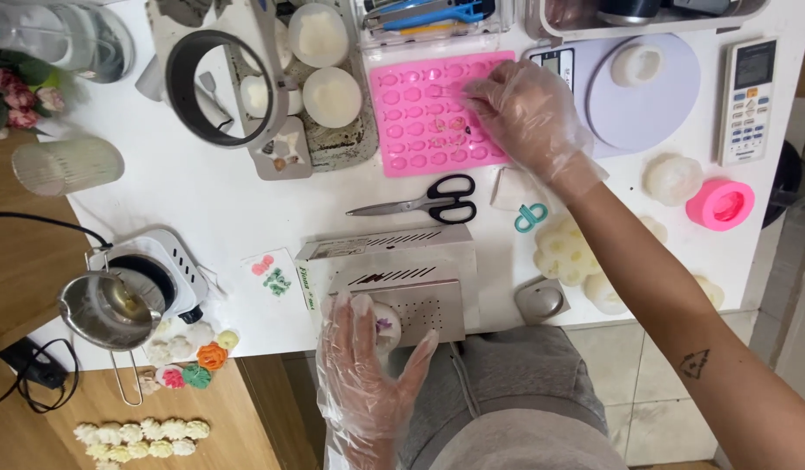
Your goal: Decorating a wax candle by placing small wax elements on it and securing them with a heat gun.
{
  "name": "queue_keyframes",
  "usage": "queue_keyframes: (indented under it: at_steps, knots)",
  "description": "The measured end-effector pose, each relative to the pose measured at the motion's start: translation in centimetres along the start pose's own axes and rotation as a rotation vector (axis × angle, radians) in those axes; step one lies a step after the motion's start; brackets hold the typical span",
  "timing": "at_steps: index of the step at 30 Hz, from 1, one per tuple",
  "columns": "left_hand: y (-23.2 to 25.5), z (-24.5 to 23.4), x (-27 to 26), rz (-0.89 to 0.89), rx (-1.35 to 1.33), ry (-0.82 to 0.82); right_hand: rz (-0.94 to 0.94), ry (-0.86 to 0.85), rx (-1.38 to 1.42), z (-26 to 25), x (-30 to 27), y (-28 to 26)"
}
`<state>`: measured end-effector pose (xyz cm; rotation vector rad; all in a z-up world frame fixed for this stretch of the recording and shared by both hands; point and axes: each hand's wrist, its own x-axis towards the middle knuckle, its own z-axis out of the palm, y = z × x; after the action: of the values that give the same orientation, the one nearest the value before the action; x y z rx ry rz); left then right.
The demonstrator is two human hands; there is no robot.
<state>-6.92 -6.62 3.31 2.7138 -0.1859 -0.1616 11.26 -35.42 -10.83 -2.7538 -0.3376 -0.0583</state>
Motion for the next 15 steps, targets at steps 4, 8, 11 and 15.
queue_keyframes:
  at_steps: [4, 8, 11, 15]
  knots:
    - [-1.0, -0.8, -1.4, 0.012, -0.041, 0.099, -0.079, 0.021, -0.163, 0.9, -0.3, -0.3]
    - [-3.2, -1.8, -3.1, 0.086, -0.134, 0.283, 0.01, 0.12, -0.202, -2.9, -2.2, -3.1]
    - [-5.3, -5.1, -5.5, 0.1, -0.238, 0.394, 0.033, 0.139, -0.206, -7.1, -3.7, -8.9]
    - [-7.6, -11.5, -13.5, 0.034, -0.324, 0.496, 0.01, 0.184, -0.092, -10.8, -5.3, -17.9]
